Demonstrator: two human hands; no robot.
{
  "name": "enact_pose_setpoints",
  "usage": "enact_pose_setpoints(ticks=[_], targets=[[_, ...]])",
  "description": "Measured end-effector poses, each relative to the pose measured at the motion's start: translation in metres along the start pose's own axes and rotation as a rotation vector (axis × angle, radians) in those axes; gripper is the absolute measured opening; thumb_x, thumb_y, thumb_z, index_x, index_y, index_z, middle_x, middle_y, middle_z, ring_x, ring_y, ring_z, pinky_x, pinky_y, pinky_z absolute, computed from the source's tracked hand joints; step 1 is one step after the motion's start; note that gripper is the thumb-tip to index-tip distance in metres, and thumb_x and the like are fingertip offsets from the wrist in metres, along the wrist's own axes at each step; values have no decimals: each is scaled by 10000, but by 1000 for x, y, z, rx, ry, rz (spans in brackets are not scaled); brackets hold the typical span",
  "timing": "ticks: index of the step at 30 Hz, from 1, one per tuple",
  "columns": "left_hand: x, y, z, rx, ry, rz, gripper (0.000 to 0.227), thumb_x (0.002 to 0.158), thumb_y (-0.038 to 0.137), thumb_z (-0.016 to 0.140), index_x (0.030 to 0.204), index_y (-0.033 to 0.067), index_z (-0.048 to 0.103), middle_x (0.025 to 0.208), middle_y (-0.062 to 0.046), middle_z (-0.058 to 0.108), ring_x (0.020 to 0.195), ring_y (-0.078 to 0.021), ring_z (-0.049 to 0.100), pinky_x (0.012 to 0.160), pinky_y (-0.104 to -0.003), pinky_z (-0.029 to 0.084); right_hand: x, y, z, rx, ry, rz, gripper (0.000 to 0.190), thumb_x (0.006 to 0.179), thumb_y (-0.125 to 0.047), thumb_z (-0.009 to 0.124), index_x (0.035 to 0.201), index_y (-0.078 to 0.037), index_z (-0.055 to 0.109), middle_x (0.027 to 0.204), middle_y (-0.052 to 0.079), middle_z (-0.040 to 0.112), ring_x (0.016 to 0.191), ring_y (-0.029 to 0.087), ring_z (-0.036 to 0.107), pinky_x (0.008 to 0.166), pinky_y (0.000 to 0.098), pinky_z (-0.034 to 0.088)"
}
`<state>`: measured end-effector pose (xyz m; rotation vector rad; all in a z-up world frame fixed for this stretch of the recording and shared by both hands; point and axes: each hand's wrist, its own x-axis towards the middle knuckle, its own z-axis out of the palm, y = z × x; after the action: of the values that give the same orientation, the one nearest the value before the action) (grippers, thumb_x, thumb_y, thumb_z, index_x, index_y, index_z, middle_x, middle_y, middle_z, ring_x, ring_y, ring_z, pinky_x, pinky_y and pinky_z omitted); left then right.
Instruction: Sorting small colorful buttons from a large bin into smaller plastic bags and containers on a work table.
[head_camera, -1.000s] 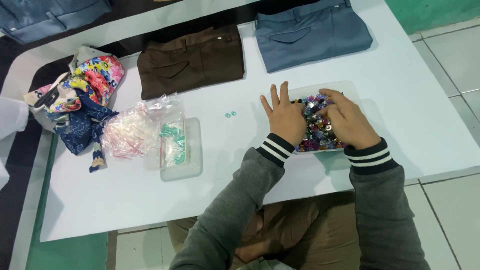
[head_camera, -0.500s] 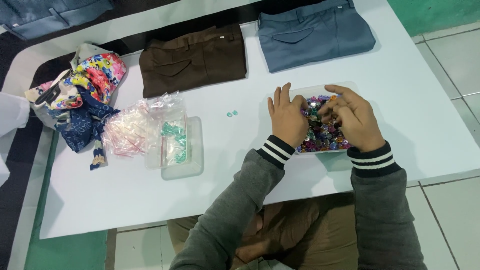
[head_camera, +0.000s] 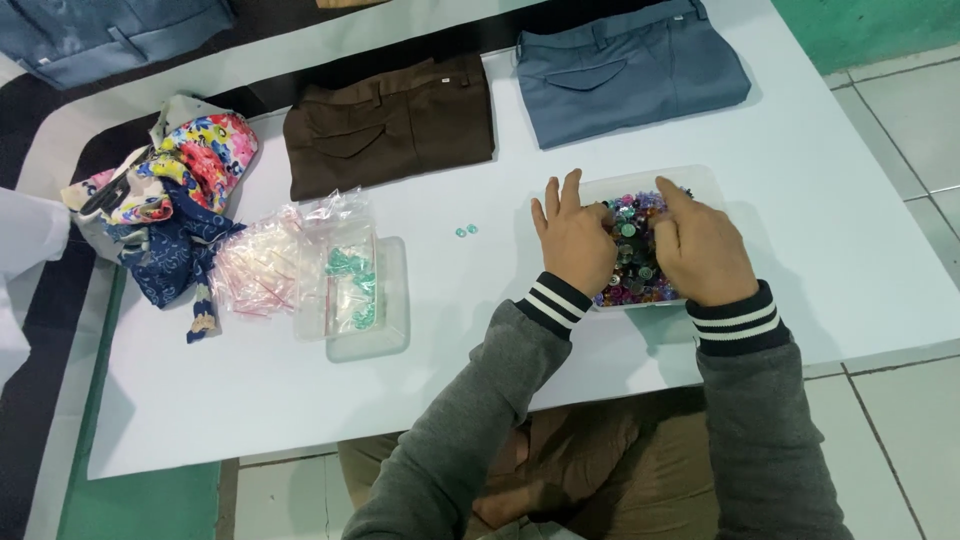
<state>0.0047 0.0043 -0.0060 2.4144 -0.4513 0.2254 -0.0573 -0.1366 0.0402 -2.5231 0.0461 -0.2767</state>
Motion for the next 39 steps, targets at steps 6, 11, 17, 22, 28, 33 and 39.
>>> enact_pose_setpoints(ticks=[6,11,17,22,28,33,39], targets=[[1,-4,4,-2,11,0,148,842,14,646,768,98,744,1497,-192,425,1479,-516,281,1181,-720,157,-3,-15,-12,308,0,-61,590,906,-26,362,1442,119,561,792,251,727,778,411,714,759,552,567],[0,0,-1,29,-30,-2,182,852,31,644,746,102,774,1534,-180,367,1489,-518,235,1187,-710,139,-3,-24,-14,284,-175,28,617,875,-110,393,1430,64,601,980,306,753,1023,530,680,912,652,500],[0,0,-1,30,-75,-5,173,838,44,663,756,116,798,1543,-174,350,1492,-517,227,1188,-714,133,4,13,6,67,13,1,571,942,-132,397,1433,57,621,974,237,765,1000,479,703,891,596,532],[0,0,-6,64,-76,48,159,828,57,668,799,128,808,1538,-186,361,1514,-523,191,1192,-724,114,2,5,-2,202,117,-38,486,939,-63,448,1364,13,670,936,204,757,949,450,707,810,548,566],[-12,14,-17,137,-19,64,177,878,-3,624,922,45,788,1508,-248,376,1516,-545,160,1186,-721,104,5,6,-1,289,-10,-40,494,899,-11,449,1335,42,677,986,292,748,966,519,684,789,579,546],[-14,20,-28,169,-71,70,147,811,-9,687,825,74,807,1514,-266,371,1523,-549,130,1191,-727,58,7,24,9,198,169,-46,355,934,2,528,1226,36,726,954,224,742,873,404,705,688,440,566],[-7,15,-33,136,-71,67,174,809,-54,673,889,42,794,1479,-276,422,1516,-553,168,1190,-724,92,4,6,2,200,75,-61,267,851,7,696,1103,3,781,907,212,732,817,355,698,641,405,560]])
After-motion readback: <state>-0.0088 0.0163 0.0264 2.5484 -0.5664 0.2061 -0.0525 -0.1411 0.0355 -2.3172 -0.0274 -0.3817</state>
